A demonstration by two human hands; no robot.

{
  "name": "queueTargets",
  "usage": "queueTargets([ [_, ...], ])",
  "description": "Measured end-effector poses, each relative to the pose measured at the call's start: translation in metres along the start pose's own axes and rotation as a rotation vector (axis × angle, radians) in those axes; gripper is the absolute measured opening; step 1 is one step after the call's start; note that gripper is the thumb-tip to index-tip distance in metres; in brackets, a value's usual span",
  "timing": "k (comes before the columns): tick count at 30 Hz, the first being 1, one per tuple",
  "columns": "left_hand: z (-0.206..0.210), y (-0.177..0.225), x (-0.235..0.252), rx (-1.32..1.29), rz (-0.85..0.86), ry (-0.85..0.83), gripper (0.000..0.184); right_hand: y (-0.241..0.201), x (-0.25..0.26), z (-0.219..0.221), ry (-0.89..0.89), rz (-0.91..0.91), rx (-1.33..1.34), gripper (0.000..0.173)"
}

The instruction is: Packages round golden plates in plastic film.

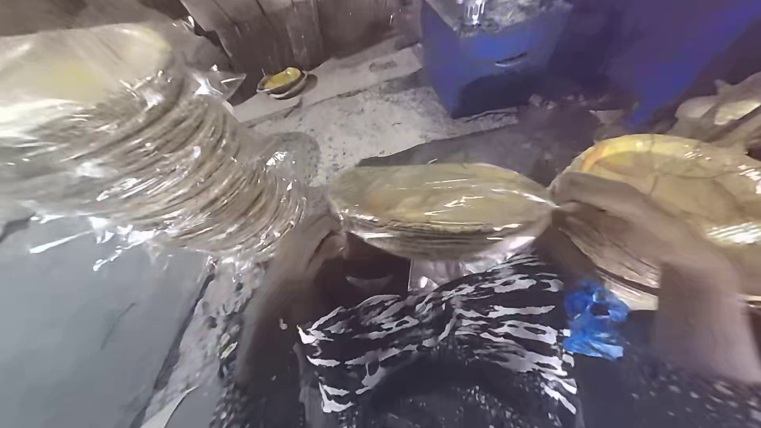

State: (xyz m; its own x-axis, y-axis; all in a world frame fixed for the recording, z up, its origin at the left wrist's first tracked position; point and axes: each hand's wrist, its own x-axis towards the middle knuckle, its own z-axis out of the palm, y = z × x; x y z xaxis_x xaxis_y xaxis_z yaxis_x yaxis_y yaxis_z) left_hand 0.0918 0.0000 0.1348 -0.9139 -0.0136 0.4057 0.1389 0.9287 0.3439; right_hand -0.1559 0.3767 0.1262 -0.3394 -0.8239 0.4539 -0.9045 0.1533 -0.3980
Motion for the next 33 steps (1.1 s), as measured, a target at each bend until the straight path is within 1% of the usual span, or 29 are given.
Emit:
queueTargets([
  [2,-0.036,0.009,-0.003,0.067,0.186,0.105,0.04,-0.019,0.003,-0.039,0.016,-0.153,-0.014,0.042],
  [3,-0.049,0.01,0.005,0.069,0.263,0.156,0.042,-0.021,0.01,-0.052,0.054,-0.185,0.043,0.042],
  [4,-0.055,0.008,0.019,0.066,0.289,0.209,0.046,-0.012,0.022,-0.055,0.108,-0.182,0.127,0.036],
  [5,-0.052,0.003,0.036,0.034,0.262,0.234,0.049,0.007,0.037,-0.048,0.152,-0.156,0.184,0.029],
  [6,-0.036,-0.008,0.056,-0.075,0.197,0.246,0.047,0.022,0.053,-0.027,0.229,-0.065,0.267,0.025],
  [7,-0.01,-0.023,0.068,-0.224,0.057,0.22,0.046,0.035,0.062,0.002,0.279,0.076,0.346,0.024],
  [8,0.023,-0.034,0.069,-0.35,-0.165,0.201,0.044,0.046,0.06,0.033,0.28,0.23,0.425,0.03],
  [9,0.054,-0.043,0.064,-0.46,-0.367,0.165,0.043,0.046,0.051,0.059,0.25,0.444,0.52,0.037],
  [10,0.075,-0.046,0.059,-0.569,-0.549,0.118,0.041,0.038,0.048,0.076,0.199,0.734,0.608,0.034],
  [11,0.089,-0.046,0.056,-0.641,-0.679,0.079,0.04,0.031,0.047,0.086,0.115,0.994,0.666,0.033],
  [12,0.099,-0.045,0.055,-0.683,-0.74,0.06,0.038,0.034,0.045,0.094,0.081,1.11,0.72,0.035],
  [13,0.11,-0.045,0.048,-0.697,-0.718,0.065,0.036,0.049,0.03,0.117,0.179,1.048,0.685,0.033],
  [14,0.12,-0.047,0.035,-0.717,-0.636,0.086,0.034,0.057,0.015,0.133,0.251,0.969,0.701,0.033],
  [15,0.124,-0.049,0.021,-0.751,-0.518,0.115,0.033,0.059,0.003,0.139,0.293,0.903,0.725,0.03],
  [16,0.122,-0.049,0.012,-0.76,-0.399,0.15,0.031,0.058,-0.003,0.135,0.326,0.823,0.718,0.027],
  [17,0.117,-0.045,0.005,-0.745,-0.298,0.189,0.031,0.053,-0.006,0.124,0.346,0.723,0.641,0.025],
  [18,0.113,-0.039,-0.007,-0.719,-0.218,0.228,0.033,0.043,-0.011,0.114,0.362,0.638,0.492,0.025],
  [19,0.112,-0.03,-0.025,-0.682,-0.139,0.235,0.038,0.027,-0.02,0.106,0.362,0.583,0.361,0.028],
  [20,0.113,-0.019,-0.046,-0.651,-0.066,0.224,0.041,0.011,-0.032,0.103,0.343,0.578,0.267,0.031],
  [22,0.126,0.007,-0.09,-0.624,0.008,0.188,0.038,-0.019,-0.067,0.115,0.312,0.719,0.189,0.031],
  [24,0.152,0.037,-0.133,-0.586,-0.051,0.209,0.037,-0.044,-0.105,0.135,0.339,0.901,0.19,0.032],
  [26,0.179,0.063,-0.158,-0.556,-0.082,0.254,0.037,-0.062,-0.137,0.151,0.388,1.062,0.195,0.033],
  [28,0.195,0.077,-0.171,-0.537,-0.104,0.261,0.039,-0.075,-0.159,0.158,0.359,1.186,0.243,0.034],
  [30,0.201,0.078,-0.175,-0.511,-0.132,0.255,0.042,-0.082,-0.168,0.159,0.313,1.222,0.217,0.034],
  [33,0.197,0.073,-0.175,-0.466,-0.118,0.208,0.044,-0.077,-0.166,0.152,0.24,1.182,0.155,0.029],
])
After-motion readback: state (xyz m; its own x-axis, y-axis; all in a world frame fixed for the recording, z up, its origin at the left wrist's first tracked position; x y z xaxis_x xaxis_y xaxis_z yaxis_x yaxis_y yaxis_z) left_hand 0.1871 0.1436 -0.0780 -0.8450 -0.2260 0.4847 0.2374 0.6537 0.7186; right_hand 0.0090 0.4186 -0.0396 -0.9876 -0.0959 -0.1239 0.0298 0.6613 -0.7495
